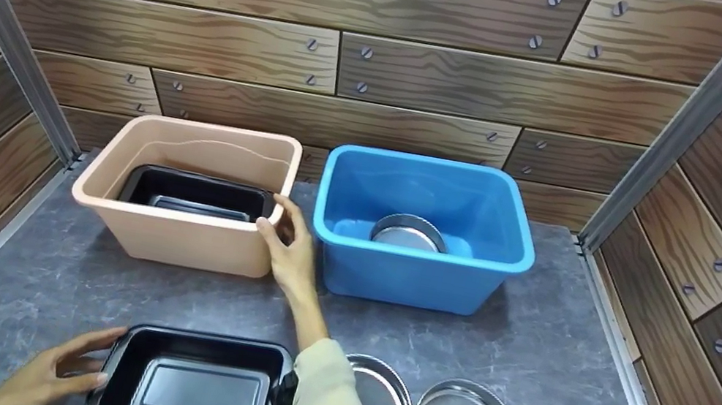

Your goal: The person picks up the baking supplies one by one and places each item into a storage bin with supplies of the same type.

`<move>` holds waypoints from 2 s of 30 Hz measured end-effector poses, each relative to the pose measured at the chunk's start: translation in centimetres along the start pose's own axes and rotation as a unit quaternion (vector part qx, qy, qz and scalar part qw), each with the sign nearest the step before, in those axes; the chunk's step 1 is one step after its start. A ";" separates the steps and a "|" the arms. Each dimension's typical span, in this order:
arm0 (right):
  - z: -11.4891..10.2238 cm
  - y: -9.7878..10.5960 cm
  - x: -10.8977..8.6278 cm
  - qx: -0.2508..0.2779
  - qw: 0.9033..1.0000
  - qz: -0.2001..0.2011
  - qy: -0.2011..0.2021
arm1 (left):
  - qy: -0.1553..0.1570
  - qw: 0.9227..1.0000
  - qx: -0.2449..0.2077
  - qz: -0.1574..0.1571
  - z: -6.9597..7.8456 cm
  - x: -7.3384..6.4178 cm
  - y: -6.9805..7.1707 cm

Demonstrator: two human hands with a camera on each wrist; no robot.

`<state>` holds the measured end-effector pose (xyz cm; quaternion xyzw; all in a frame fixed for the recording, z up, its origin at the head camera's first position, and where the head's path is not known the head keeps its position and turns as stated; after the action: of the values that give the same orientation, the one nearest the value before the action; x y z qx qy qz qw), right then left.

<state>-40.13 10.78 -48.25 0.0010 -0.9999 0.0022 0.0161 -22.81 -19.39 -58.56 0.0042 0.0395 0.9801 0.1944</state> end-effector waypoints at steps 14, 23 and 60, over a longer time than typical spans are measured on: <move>0.1 0.0 -0.2 0.008 1.000 0.001 0.000 | -0.022 0.998 -0.057 -0.020 -0.8 -0.7 -1.4; 0.2 0.0 -0.3 0.006 1.000 0.008 0.000 | -0.027 0.998 -0.050 -0.013 -1.0 -0.8 -1.8; 0.5 0.0 -0.2 0.006 1.000 0.012 -0.014 | -0.043 0.968 -0.240 -0.053 -2.0 -1.7 -3.3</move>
<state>-39.94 10.73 -48.76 -0.0104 -0.9999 0.0083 0.0025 -20.07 -17.15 -60.76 -0.0022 -0.2048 0.9481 0.2434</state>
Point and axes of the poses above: each hand's wrist, its own x-axis towards the middle knuckle, its own y-axis out of the back of the hand, z = x × y, the point moved 10 cm from there along x, towards the middle knuckle, and after that the axes turned 14 degrees about -y, right-handed, at the moved point
